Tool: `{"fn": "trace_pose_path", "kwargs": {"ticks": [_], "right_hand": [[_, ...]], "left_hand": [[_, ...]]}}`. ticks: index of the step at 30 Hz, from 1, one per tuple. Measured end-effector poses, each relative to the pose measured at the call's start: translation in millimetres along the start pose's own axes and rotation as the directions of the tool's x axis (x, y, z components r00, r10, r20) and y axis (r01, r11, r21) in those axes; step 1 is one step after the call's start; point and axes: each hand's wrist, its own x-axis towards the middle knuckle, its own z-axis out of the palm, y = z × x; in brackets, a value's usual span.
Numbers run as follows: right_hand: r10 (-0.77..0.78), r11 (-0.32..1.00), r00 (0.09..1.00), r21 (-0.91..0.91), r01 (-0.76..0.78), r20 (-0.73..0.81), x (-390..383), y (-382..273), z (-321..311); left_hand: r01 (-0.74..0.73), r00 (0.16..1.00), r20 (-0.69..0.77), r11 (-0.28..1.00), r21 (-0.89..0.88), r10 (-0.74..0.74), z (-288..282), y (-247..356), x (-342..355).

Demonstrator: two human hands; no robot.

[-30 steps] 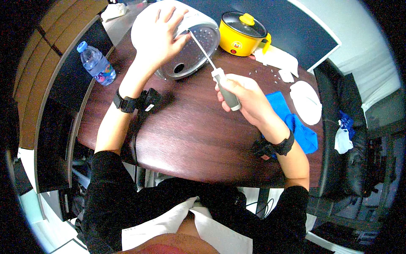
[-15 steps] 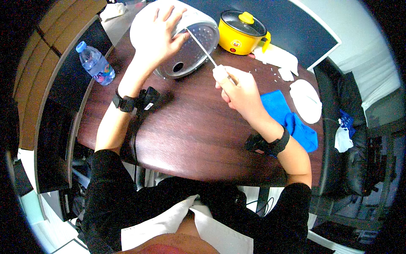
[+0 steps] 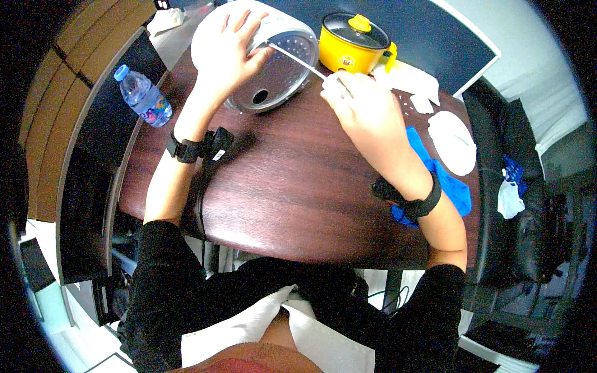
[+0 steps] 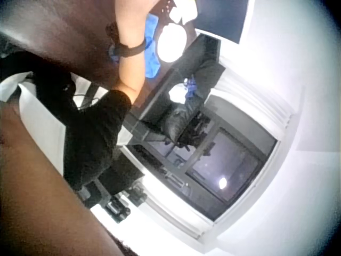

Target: The person uses a screwdriver to repeatedly pry and adjust a metal perforated lid on a table. The hands hold the lid steady while inserting and rotating the screwdriver at various points around the rim. The task continues without visible completion or removal of the lid.

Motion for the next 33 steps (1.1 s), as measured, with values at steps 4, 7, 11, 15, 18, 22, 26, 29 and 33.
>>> {"fn": "trace_pose_path", "kwargs": {"ticks": [4,7,11,15,18,22,26,29,33], "right_hand": [[0.349,0.423,0.751,0.621,-0.66,0.56,-6,5,3],[0.286,0.056,0.687,0.704,-0.708,0.668,-12,1,9],[0.237,-0.058,0.685,0.714,-0.698,0.689,-15,-5,17],[0.267,0.097,0.767,0.776,-0.624,0.583,-20,-6,32],[0.28,0.161,0.8,0.796,-0.583,0.53,-24,-2,45],[0.315,0.283,0.828,0.786,-0.549,0.465,-24,-1,53],[0.304,0.46,0.873,0.744,-0.485,0.381,-22,15,58],[0.237,0.745,0.959,0.604,-0.284,0.159,-19,23,55],[-0.049,0.99,0.991,0.124,0.065,-0.125,-8,21,30]], "left_hand": [[-0.063,0.997,-0.049,0.997,0.044,0.065,3,0,3],[-0.087,0.994,-0.059,0.994,0.061,0.09,3,-1,3],[-0.03,0.999,-0.026,0.999,0.018,0.03,0,2,2],[0.097,0.993,0.083,0.991,-0.096,-0.09,-7,6,-1],[0.099,0.992,0.087,0.992,-0.084,-0.092,-9,8,1],[0.102,0.992,0.078,0.991,-0.085,-0.095,-6,7,0],[0.102,0.993,0.071,0.99,-0.097,-0.095,-5,6,-3],[0.108,0.991,0.086,0.991,-0.08,-0.101,-8,7,-2],[0.096,0.992,0.089,0.994,-0.061,-0.09,-10,10,1]]}}
